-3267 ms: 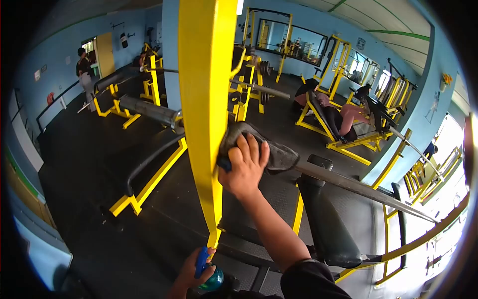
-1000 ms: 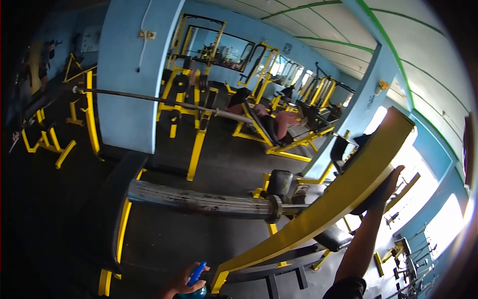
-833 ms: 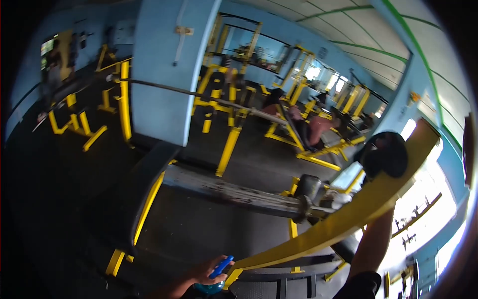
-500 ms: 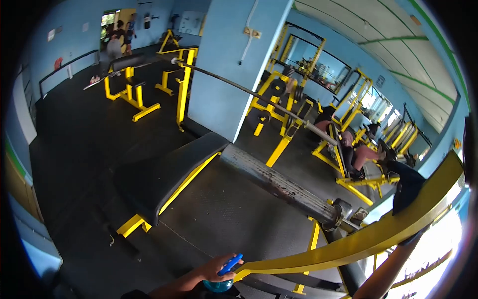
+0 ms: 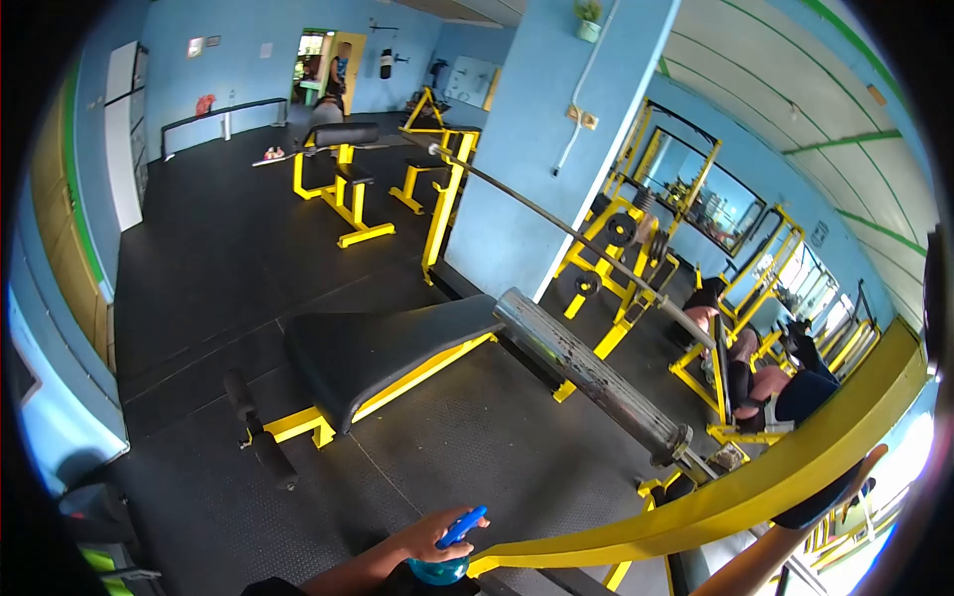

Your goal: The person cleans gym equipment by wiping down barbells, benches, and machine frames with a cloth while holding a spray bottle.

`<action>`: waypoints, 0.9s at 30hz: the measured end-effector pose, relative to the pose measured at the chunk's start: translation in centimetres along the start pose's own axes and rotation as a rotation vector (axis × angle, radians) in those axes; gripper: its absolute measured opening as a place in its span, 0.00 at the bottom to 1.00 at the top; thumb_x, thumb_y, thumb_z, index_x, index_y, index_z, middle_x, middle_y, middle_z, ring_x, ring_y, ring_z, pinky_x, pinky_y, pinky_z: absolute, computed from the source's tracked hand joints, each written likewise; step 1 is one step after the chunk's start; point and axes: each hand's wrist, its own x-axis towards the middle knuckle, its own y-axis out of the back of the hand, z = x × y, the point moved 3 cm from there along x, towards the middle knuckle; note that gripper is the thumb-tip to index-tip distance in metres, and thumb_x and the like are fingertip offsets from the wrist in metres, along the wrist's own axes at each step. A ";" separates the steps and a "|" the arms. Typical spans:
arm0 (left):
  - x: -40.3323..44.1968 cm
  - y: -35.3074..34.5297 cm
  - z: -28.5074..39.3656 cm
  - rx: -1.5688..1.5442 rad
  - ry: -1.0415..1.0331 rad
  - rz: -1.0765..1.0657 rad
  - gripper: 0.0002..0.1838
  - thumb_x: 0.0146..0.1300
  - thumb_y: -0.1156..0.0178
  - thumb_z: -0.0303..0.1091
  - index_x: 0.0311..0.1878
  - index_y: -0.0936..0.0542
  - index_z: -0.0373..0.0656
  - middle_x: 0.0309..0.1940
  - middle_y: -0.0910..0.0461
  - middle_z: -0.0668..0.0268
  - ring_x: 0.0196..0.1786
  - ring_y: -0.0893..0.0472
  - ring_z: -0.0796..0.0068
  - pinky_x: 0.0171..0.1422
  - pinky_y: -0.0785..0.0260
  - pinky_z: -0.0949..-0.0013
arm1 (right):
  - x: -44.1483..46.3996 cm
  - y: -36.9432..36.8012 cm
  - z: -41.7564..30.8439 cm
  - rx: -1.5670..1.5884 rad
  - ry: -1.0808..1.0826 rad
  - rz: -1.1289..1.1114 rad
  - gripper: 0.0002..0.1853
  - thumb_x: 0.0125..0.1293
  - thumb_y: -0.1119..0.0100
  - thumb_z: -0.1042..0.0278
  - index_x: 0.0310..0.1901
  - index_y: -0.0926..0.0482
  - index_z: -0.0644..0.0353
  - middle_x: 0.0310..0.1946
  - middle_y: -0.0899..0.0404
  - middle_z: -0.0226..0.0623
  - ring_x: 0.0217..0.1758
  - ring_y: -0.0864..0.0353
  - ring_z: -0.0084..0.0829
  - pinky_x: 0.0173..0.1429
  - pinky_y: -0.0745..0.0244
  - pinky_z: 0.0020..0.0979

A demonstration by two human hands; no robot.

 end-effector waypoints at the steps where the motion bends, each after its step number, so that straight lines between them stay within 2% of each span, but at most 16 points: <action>1: -0.4 0.1 0.1 0.006 -0.007 0.021 0.33 0.59 0.37 0.44 0.65 0.35 0.44 0.60 0.27 0.57 0.62 0.26 0.61 0.65 0.34 0.58 | 0.5 0.5 -0.3 -0.028 0.027 0.036 0.31 0.67 0.54 0.49 0.62 0.33 0.66 0.55 0.29 0.48 0.57 0.29 0.43 0.61 0.34 0.40; 3: -1.0 0.5 0.3 0.024 0.107 0.010 0.33 0.59 0.37 0.44 0.65 0.34 0.43 0.60 0.27 0.58 0.62 0.27 0.61 0.66 0.35 0.59 | 1.1 2.2 -2.1 -0.127 0.082 0.105 0.30 0.67 0.53 0.50 0.62 0.33 0.66 0.56 0.29 0.49 0.58 0.30 0.43 0.62 0.35 0.40; 9: 0.4 1.2 0.4 0.082 0.083 0.029 0.32 0.59 0.37 0.43 0.65 0.34 0.46 0.60 0.27 0.60 0.62 0.27 0.62 0.67 0.37 0.59 | 1.0 3.3 -9.6 -0.388 0.231 0.075 0.30 0.66 0.51 0.53 0.63 0.33 0.67 0.58 0.31 0.50 0.61 0.32 0.45 0.65 0.38 0.41; 20: 2.7 1.8 -1.0 0.089 0.064 -0.026 0.35 0.58 0.37 0.43 0.67 0.36 0.46 0.60 0.27 0.58 0.63 0.27 0.58 0.67 0.36 0.55 | -5.0 1.4 -15.6 -0.496 0.498 0.056 0.29 0.64 0.47 0.59 0.63 0.34 0.68 0.62 0.34 0.54 0.66 0.36 0.48 0.70 0.44 0.44; 23: 3.5 3.0 -1.6 0.116 0.017 -0.032 0.30 0.61 0.36 0.39 0.65 0.34 0.47 0.61 0.27 0.61 0.60 0.26 0.63 0.63 0.32 0.59 | -7.1 1.3 -16.4 -0.506 0.560 0.114 0.29 0.64 0.46 0.60 0.63 0.34 0.69 0.63 0.35 0.54 0.68 0.37 0.49 0.72 0.46 0.44; 25: 3.9 3.8 -1.5 0.160 0.040 -0.075 0.36 0.59 0.37 0.45 0.68 0.38 0.47 0.61 0.28 0.58 0.63 0.28 0.56 0.67 0.35 0.54 | -7.6 2.3 -17.4 -0.548 0.605 0.204 0.29 0.64 0.45 0.61 0.63 0.34 0.69 0.64 0.35 0.55 0.69 0.38 0.50 0.72 0.47 0.45; 26: 4.1 4.1 -1.4 0.162 0.045 -0.083 0.36 0.59 0.37 0.45 0.68 0.38 0.47 0.61 0.28 0.58 0.63 0.28 0.56 0.67 0.35 0.54 | -7.7 2.7 -17.8 -0.577 0.621 0.263 0.29 0.64 0.45 0.62 0.63 0.34 0.69 0.65 0.35 0.55 0.69 0.38 0.50 0.73 0.47 0.45; 27: 4.5 4.5 -1.2 0.163 0.041 -0.102 0.36 0.59 0.37 0.45 0.68 0.38 0.47 0.61 0.28 0.58 0.63 0.27 0.56 0.67 0.35 0.54 | -7.9 2.7 -18.5 -0.602 0.574 0.221 0.29 0.63 0.44 0.62 0.63 0.34 0.69 0.65 0.36 0.56 0.70 0.38 0.50 0.73 0.48 0.45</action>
